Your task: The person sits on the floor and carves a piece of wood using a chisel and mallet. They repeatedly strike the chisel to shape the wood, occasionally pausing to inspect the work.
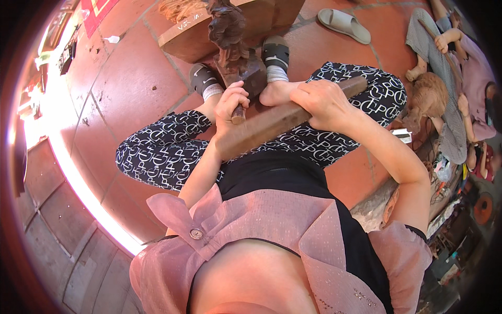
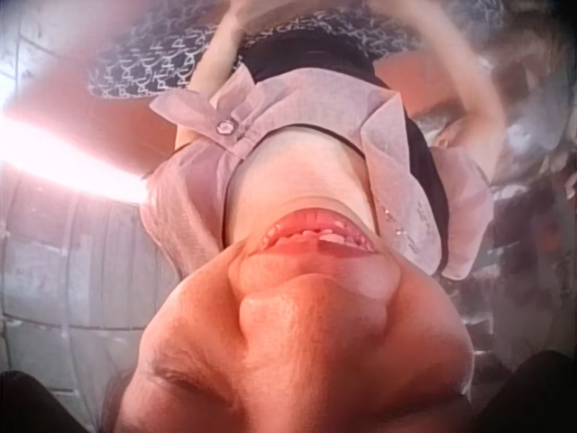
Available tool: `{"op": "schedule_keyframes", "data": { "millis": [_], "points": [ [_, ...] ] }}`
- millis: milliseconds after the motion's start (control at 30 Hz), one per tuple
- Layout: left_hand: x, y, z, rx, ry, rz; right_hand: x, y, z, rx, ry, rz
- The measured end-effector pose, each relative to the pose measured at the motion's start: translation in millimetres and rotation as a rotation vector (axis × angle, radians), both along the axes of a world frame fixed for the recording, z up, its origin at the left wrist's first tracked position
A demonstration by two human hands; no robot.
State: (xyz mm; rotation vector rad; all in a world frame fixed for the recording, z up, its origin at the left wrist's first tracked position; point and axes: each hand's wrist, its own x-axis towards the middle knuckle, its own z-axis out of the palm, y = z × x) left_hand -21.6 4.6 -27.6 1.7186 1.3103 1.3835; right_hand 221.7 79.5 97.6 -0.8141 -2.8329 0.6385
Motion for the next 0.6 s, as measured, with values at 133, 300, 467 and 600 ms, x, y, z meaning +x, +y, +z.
{"op": "schedule_keyframes", "data": {
  "millis": [133,300,467,600],
  "points": [
    [-3,-10,13,-0.022,0.108,0.046,9,-2,-4,0.004,-0.058,-0.069],
    [8,1,30,0.044,0.083,-0.059,10,-3,-3,0.008,0.059,-0.065],
    [48,36,47,0.040,0.015,-0.172,19,12,0,0.021,0.301,-0.118],
    [61,60,40,0.147,0.150,-0.212,24,26,14,0.118,0.273,-0.336]
  ]
}}
